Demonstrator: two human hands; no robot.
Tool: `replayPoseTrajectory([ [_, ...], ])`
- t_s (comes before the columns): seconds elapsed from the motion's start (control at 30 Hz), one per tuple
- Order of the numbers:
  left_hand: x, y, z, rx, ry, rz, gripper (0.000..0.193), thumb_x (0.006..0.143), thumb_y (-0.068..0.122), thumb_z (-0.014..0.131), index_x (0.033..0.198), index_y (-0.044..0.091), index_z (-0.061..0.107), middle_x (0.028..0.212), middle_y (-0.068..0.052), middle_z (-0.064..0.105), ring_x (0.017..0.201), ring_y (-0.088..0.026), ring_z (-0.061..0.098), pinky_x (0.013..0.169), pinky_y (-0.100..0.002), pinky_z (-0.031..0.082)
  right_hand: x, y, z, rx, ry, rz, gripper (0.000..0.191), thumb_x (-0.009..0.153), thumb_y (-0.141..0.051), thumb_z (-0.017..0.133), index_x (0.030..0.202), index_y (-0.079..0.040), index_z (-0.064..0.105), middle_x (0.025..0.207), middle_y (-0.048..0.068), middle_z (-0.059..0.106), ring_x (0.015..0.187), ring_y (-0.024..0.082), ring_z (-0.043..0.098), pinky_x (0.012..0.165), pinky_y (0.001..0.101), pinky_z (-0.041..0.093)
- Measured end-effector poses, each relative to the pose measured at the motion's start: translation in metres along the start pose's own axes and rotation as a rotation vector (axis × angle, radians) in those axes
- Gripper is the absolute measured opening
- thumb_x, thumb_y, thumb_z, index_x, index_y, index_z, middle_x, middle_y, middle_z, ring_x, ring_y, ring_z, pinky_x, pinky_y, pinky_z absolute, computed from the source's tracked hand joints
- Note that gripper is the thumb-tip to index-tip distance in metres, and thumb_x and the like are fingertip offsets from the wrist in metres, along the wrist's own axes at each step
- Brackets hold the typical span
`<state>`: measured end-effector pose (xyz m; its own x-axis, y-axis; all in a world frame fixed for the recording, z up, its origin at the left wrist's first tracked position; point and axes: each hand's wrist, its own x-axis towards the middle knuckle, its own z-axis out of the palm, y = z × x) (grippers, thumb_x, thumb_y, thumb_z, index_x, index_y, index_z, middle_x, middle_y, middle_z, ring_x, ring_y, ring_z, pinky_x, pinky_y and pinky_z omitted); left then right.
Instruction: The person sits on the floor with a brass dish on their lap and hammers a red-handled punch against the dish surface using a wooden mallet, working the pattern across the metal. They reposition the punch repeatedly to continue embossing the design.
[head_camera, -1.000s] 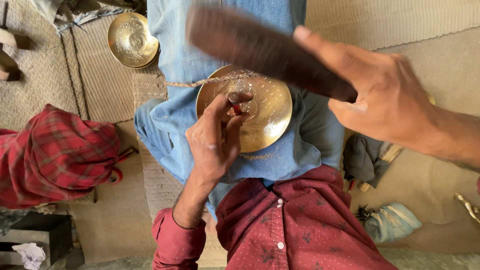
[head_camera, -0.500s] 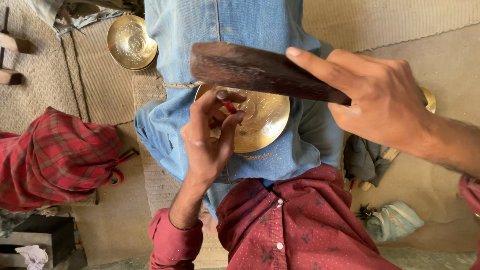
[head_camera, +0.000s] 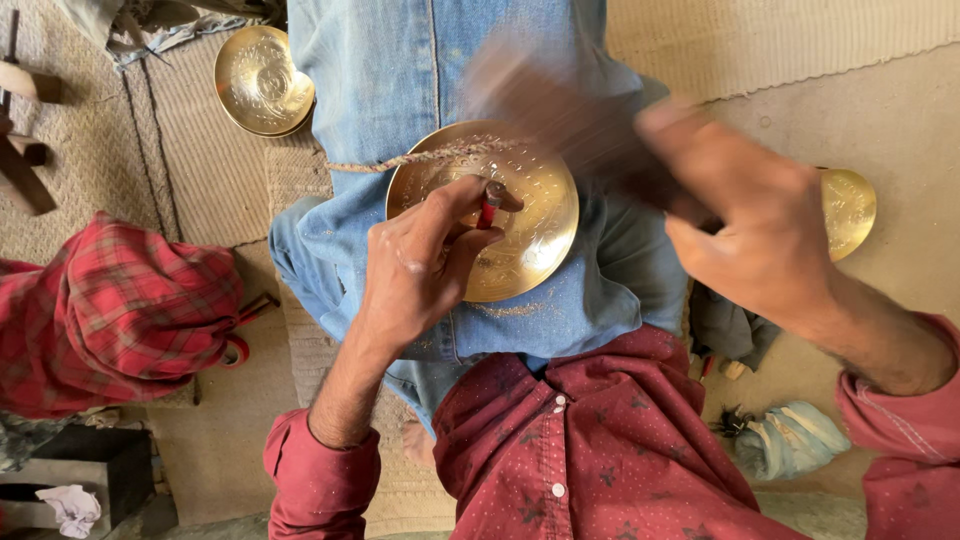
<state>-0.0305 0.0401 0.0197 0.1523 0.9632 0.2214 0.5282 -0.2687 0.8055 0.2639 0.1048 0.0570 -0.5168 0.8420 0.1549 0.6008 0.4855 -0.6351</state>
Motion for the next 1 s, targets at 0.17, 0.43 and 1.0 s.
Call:
replayPoseTrajectory([
  [0.17, 0.000, 0.000, 0.000, -0.021, -0.003, 0.013, 0.039, 0.094, 0.004, 0.078, 0.127, 0.003, 0.057, 0.110, -0.010, 0.076, 0.092, -0.026, 0.077, 0.073, -0.033, 0.058, 0.004, -0.009, 0.002, 0.135, -0.008, -0.018, 0.078, 0.082, 0.003, 0.066, 0.154, -0.003, 0.035, 0.097, 0.012, 0.064, 0.078, 0.025, 0.067, 0.070, 0.0391, 0.054],
  [0.43, 0.000, 0.000, 0.000, -0.031, -0.006, 0.038, 0.039, 0.094, 0.003, 0.077, 0.127, 0.005, 0.057, 0.110, -0.011, 0.076, 0.092, -0.027, 0.076, 0.074, -0.034, 0.058, 0.007, -0.009, -0.006, -0.133, -0.132, 0.010, 0.082, 0.081, 0.005, 0.070, 0.157, -0.013, 0.045, 0.109, 0.015, 0.070, 0.089, 0.034, 0.072, 0.078, 0.0431, 0.057],
  [1.0, 0.001, -0.002, 0.001, 0.060, -0.074, -0.064, 0.029, 0.092, 0.004, 0.081, 0.112, 0.006, 0.060, 0.096, -0.012, 0.074, 0.084, -0.034, 0.071, 0.067, -0.040, 0.052, 0.010, 0.001, -0.017, -0.135, -0.136, -0.098, 0.083, 0.073, 0.005, 0.069, 0.152, -0.011, 0.046, 0.137, 0.020, 0.065, 0.109, 0.037, 0.071, 0.084, 0.0421, 0.059],
])
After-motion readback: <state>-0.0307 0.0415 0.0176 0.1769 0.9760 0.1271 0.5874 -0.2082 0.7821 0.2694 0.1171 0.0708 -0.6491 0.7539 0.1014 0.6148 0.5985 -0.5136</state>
